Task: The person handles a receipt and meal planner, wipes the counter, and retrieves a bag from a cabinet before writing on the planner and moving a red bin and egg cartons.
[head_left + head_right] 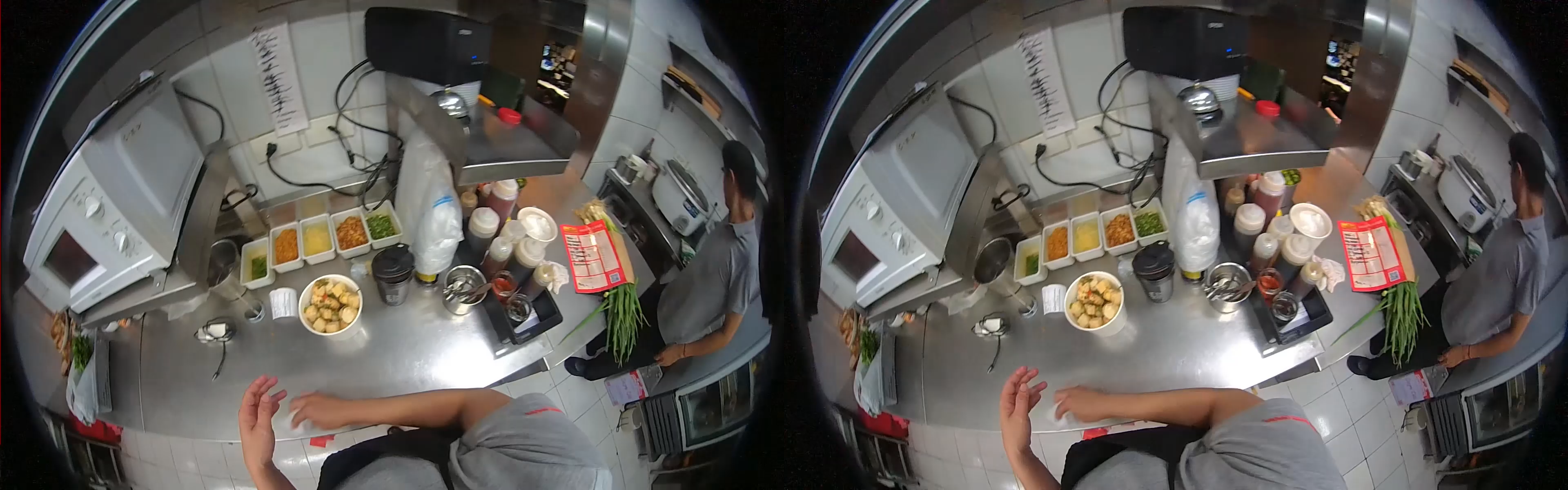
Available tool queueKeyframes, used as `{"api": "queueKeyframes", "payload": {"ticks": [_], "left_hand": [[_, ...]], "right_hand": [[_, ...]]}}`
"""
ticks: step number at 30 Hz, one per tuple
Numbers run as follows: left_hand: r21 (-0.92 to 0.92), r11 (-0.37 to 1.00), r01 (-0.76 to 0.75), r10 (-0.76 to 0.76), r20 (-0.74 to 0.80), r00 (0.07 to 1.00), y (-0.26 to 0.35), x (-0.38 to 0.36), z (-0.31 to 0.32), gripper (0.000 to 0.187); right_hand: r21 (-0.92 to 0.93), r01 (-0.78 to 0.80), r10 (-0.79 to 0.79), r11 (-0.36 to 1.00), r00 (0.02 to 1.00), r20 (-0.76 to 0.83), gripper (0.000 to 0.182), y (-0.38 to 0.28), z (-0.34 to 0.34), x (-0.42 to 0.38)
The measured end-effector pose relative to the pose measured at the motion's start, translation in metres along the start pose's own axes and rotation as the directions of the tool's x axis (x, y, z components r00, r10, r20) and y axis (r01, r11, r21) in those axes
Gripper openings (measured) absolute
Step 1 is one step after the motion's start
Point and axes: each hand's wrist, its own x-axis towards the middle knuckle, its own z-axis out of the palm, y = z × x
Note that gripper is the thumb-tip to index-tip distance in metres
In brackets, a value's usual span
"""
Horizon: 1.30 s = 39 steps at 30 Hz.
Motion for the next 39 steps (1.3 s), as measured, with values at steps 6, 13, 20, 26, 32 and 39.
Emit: {"api": "queueKeyframes", "payload": {"ticks": [6, 13, 20, 26, 32, 39], "left_hand": [[-0.044, 0.977, -0.211, 0.214, 0.284, 0.934, 0.05, 0.065, 0.095, 0.045], [-0.498, 0.769, 0.401, -0.115, 0.509, 0.853, 0.074, 0.221, 0.259, 0.071], [-0.532, 0.729, 0.43, -0.11, 0.529, 0.841, 0.061, 0.284, 0.36, 0.067], [-0.37, 0.888, 0.273, -0.061, 0.493, 0.868, 0.067, 0.304, 0.367, 0.067], [-0.151, 0.981, 0.124, -0.034, 0.493, 0.87, 0.052, 0.302, 0.369, 0.067], [0.106, 0.994, 0.007, -0.063, 0.532, 0.845, 0.028, 0.292, 0.38, 0.067]], "right_hand": [[-0.215, -0.572, 0.603, 0.791, 0.789, 0.117, 0.056, -0.048, -0.131, -0.155], [0.523, -0.286, 0.542, 0.803, 0.716, -0.439, 0.041, -0.115, -0.238, -0.349], [0.603, 0.016, 0.59, 0.798, 0.19, -0.785, 0.026, -0.061, -0.281, -0.487], [0.547, -0.35, 0.643, 0.761, 0.288, -0.71, 0.037, 0.066, -0.29, -0.507], [0.666, -0.09, 0.635, 0.74, 0.419, -0.649, 0.056, 0.105, -0.287, -0.481], [0.713, 0.068, 0.634, 0.698, 0.404, -0.659, 0.068, 0.123, -0.291, -0.463]]}}
